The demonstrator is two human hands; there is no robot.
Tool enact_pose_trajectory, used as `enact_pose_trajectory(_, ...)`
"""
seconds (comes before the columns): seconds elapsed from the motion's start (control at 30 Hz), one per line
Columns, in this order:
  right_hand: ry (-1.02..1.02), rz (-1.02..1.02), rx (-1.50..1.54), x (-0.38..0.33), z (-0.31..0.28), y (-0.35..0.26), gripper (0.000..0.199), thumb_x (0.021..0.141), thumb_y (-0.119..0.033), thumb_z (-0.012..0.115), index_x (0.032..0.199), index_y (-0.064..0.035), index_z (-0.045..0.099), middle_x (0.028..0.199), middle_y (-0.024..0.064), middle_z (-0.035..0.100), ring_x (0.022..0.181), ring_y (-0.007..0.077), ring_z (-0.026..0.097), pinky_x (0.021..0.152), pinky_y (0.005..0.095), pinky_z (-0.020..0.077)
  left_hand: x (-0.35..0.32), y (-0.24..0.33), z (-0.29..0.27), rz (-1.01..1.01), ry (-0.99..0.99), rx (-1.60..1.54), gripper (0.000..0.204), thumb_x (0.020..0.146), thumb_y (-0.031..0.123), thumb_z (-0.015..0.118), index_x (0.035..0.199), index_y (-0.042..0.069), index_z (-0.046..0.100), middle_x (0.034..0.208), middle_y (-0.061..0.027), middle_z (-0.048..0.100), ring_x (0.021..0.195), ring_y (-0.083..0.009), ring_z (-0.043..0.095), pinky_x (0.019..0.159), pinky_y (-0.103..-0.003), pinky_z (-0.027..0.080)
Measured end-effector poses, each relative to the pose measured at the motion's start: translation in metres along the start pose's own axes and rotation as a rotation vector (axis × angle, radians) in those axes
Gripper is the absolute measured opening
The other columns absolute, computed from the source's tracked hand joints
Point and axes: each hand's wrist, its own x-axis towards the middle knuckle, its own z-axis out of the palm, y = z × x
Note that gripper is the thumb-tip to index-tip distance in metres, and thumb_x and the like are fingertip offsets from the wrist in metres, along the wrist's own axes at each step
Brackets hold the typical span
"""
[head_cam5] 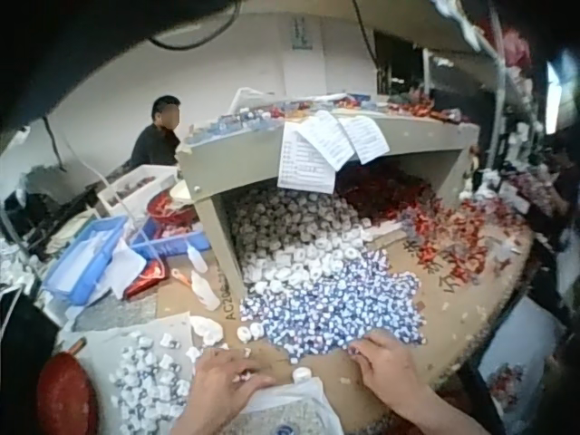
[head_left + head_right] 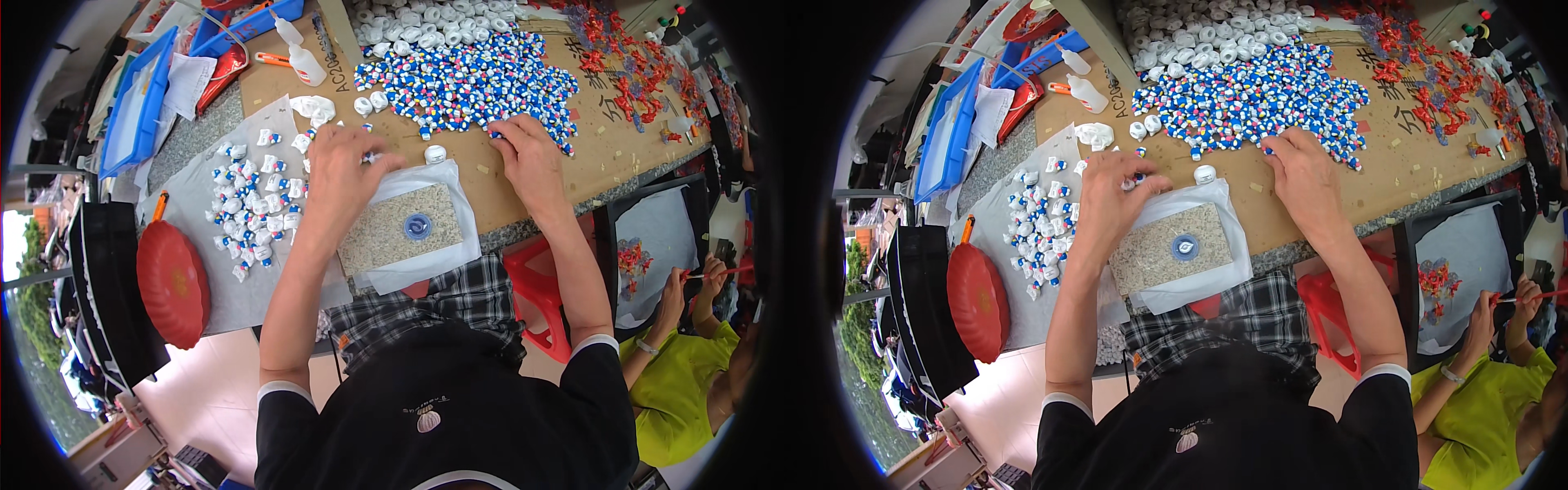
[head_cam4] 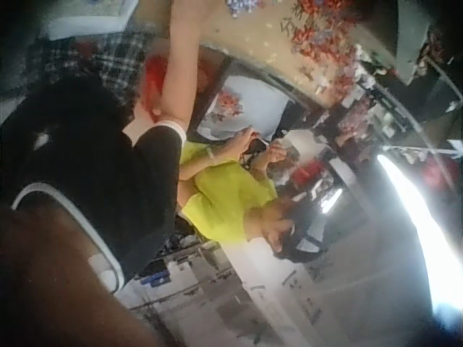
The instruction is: The person assembles small blue and white plastic components by hand, joining them to form figures.
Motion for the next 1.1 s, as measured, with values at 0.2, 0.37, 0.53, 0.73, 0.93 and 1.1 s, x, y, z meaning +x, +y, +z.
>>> enact_pose_trajectory(0.2, 0.019, -0.066, -0.017, 0.002, 0.002, 0.004, 0.017, 0.073, -0.002, 0.064, 0.090, -0.0037, 0.063, 0.081, 0.0071, 0.054, 0.079, 0.0246, 0.056, 0.066, 0.0345, 0.0465, 0.043, -0.024, 0.016, -0.125, 0.091, 0.235, 0.025, 0.077, 0.022, 0.067, 0.095, 0.005, 0.066, 0.086, -0.0099, 0.064, 0.092, -0.0253, 0.052, 0.078, -0.039, 0.039)
enact_pose_trajectory(0.37, 0.002, -0.111, -0.003, -0.001, -0.002, 0.007, 0.018, 0.074, -0.004, 0.064, 0.092, -0.0038, 0.063, 0.081, 0.0073, 0.053, 0.080, 0.0245, 0.056, 0.067, 0.0345, 0.0466, 0.046, -0.022, 0.015, -0.114, 0.024, 0.229, 0.030, 0.075, 0.023, 0.069, 0.099, 0.006, 0.063, 0.086, -0.0104, 0.064, 0.084, -0.0258, 0.055, 0.080, -0.042, 0.037)
enact_pose_trajectory(0.53, -0.098, -0.105, -0.011, 0.002, -0.014, 0.009, 0.018, 0.076, -0.005, 0.063, 0.095, -0.0047, 0.064, 0.084, 0.0081, 0.054, 0.085, 0.0252, 0.055, 0.071, 0.0354, 0.0463, 0.038, 0.002, -0.011, -0.292, 0.089, -0.222, 0.025, 0.077, 0.012, 0.068, 0.099, 0.004, 0.060, 0.084, -0.0037, 0.063, 0.066, -0.0122, 0.056, 0.067, -0.026, 0.043)
enact_pose_trajectory(0.73, -0.107, 0.041, 0.383, -0.002, -0.019, -0.015, 0.019, 0.081, -0.003, 0.059, 0.099, -0.0033, 0.065, 0.081, 0.0083, 0.058, 0.070, 0.0212, 0.056, 0.063, 0.0306, 0.0440, -0.019, 0.027, -0.026, -0.509, 0.003, -1.050, 0.022, 0.081, 0.003, 0.063, 0.101, 0.000, 0.057, 0.083, -0.0046, 0.062, 0.070, -0.0090, 0.057, 0.060, -0.021, 0.043)
enact_pose_trajectory(0.93, -0.238, 0.054, 0.654, -0.019, -0.033, -0.066, 0.022, 0.081, 0.003, 0.056, 0.100, -0.0033, 0.066, 0.081, 0.0081, 0.060, 0.071, 0.0165, 0.057, 0.061, 0.0267, 0.0434, -0.053, 0.054, -0.013, -0.647, -0.225, -1.314, 0.020, 0.085, 0.007, 0.060, 0.104, 0.001, 0.057, 0.085, -0.0042, 0.061, 0.072, -0.0099, 0.058, 0.060, -0.021, 0.044)
enact_pose_trajectory(1.1, -0.286, -0.041, 0.739, -0.024, -0.033, -0.078, 0.025, 0.079, 0.006, 0.058, 0.102, -0.0022, 0.065, 0.088, 0.0094, 0.062, 0.077, 0.0175, 0.060, 0.066, 0.0257, 0.0467, -0.056, 0.059, -0.008, -0.639, -0.324, -1.648, 0.014, 0.089, 0.009, 0.056, 0.102, 0.003, 0.056, 0.089, -0.0048, 0.061, 0.074, -0.0117, 0.060, 0.060, -0.022, 0.047)
